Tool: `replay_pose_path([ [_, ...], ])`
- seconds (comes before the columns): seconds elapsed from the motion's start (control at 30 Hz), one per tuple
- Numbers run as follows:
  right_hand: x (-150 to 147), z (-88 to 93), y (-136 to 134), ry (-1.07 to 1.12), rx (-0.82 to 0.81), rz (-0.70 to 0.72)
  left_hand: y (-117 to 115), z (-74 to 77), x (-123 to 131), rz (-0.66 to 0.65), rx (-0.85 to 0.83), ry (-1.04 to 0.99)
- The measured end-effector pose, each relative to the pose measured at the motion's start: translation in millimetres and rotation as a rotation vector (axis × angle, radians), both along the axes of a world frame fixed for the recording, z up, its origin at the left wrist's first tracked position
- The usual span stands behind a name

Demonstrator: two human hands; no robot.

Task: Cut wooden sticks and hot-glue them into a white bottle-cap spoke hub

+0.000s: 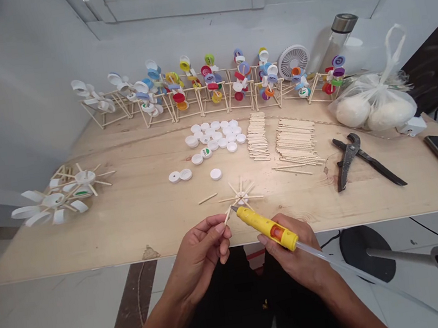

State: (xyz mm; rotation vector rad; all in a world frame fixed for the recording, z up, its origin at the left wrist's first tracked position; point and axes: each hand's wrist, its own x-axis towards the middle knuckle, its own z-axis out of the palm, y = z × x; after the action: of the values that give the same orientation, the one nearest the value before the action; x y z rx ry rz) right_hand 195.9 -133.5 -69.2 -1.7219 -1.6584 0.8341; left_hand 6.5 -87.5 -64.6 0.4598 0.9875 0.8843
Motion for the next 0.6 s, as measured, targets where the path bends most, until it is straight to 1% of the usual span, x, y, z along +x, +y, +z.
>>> replay_pose_path([
  [0.1, 1.2, -3.1, 1.6, 0.049, -0.014, -0.036, 0.2, -0.2, -0.3, -0.014, 0.000, 0.006],
  [0.2, 2.5, -5.1, 2.4, 0.098, -0.038, -0.039, -0.1, -1.5, -0.4, -0.003, 0.006, 0.012],
  [0.4, 5.5, -9.5, 0.0, 0.209, -0.042, -0.113, 1.8, -8.7, 0.0, 0.018, -0.012, 0.054],
  [0.5, 7.1, -11.9, -1.6, 0.217, -0.016, -0.160, 12.3, -12.7, -0.6, 0.049, 0.012, 0.093],
  [0.6, 8.4, -14.6, -3.7, 0.219, -0.006, -0.191, 29.5, -14.9, -1.9, 0.071, 0.055, 0.136],
])
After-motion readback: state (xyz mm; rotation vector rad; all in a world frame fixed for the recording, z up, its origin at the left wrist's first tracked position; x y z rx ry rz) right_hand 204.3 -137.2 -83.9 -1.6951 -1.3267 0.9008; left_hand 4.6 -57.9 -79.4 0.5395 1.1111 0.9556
